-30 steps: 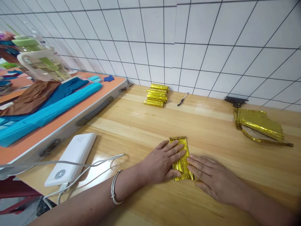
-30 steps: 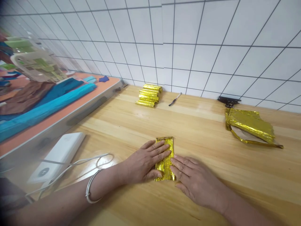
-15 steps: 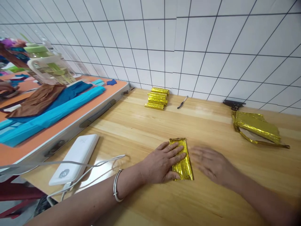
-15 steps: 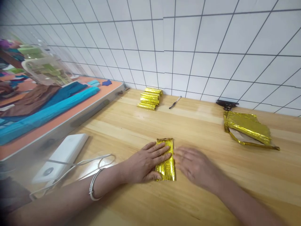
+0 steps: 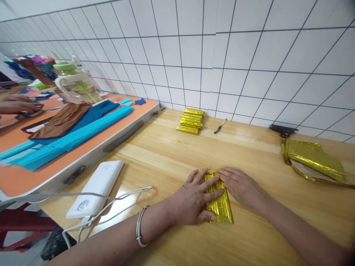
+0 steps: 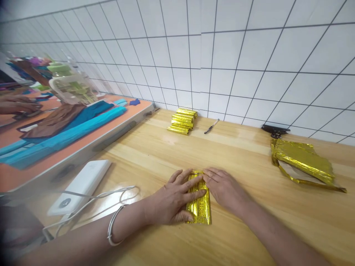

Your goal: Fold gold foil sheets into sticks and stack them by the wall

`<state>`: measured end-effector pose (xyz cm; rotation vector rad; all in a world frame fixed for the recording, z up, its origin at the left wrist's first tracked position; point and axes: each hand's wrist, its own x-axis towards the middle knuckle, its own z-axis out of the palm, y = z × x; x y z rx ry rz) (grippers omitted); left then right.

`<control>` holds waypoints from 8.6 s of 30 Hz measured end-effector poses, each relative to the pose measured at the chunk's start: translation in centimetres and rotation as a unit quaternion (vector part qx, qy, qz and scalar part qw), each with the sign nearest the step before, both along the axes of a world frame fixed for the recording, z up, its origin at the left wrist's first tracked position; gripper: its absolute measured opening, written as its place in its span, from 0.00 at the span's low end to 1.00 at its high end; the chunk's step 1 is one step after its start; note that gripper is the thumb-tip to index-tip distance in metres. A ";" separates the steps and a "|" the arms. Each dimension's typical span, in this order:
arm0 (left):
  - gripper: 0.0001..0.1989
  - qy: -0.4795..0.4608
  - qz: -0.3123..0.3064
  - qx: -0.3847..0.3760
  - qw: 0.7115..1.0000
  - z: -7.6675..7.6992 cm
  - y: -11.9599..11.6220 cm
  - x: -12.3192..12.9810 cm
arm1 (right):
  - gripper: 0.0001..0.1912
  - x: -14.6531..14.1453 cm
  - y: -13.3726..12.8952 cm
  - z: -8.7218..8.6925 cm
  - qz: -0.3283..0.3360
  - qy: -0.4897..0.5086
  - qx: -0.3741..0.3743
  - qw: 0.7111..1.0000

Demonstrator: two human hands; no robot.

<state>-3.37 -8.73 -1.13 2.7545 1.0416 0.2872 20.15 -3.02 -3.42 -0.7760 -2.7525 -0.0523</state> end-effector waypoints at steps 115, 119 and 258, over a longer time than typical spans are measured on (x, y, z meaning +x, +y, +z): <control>0.05 -0.017 0.104 0.008 0.994 0.3 -6.2 2.2 | 0.02 -0.3 -7.6 1.3 -0.180 0.088 -0.183 0.963; 0.08 0.031 0.027 0.011 0.999 0.8 -6.7 2.2 | 0.05 0.1 -7.4 0.9 -0.182 0.115 -0.187 0.958; 0.10 -0.096 -0.094 0.028 0.991 -1.7 3.8 -3.6 | 0.10 3.5 -5.4 0.0 -0.116 0.085 -0.012 0.990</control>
